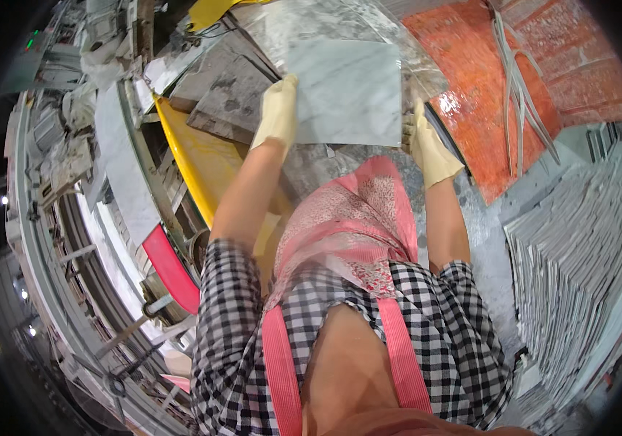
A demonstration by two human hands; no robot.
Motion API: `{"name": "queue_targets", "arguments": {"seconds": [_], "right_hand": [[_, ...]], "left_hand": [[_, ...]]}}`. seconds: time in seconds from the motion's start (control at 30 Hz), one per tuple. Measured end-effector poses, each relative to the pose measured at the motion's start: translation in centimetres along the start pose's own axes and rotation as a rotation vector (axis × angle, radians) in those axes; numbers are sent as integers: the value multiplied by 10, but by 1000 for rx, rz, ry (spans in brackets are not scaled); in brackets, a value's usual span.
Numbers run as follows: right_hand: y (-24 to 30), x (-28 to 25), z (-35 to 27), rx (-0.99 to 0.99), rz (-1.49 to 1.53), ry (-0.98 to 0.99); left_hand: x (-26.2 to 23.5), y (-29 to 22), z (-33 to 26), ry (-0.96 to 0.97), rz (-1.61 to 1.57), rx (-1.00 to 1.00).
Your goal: The person repeatedly picks up rectangular tiles from a conveyor belt and stacks them on a nearby surface. They handle the tiles one at a time, aligning them into neat piles.
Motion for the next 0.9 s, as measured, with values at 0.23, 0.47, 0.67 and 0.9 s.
{"name": "queue_targets", "arguments": {"seconds": [0.23,0.47,0.67,0.9], "right_hand": [[15,8,-1,-52,-26,11],[11,21,-8,-110,-286,-289],[4,23,-21,-219,-74,-263],[10,11,-24,-219,-250,-313]], "left_hand": [[38,-5,5,-90,316,-84],[46,-55,19,73,1283,427],[-91,-114,30,-366,1023,463],[-416,7,-103,-840,1252,36]]}}
Point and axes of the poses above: each hand's wrist, its own z-axis towards the middle knuckle, its own x-axis out of the palm, y = z × x, the point moved 5 cm from there along z, towards the middle knuckle, and after that the axes turned 9 degrees about -z, right-handed, at the moved point
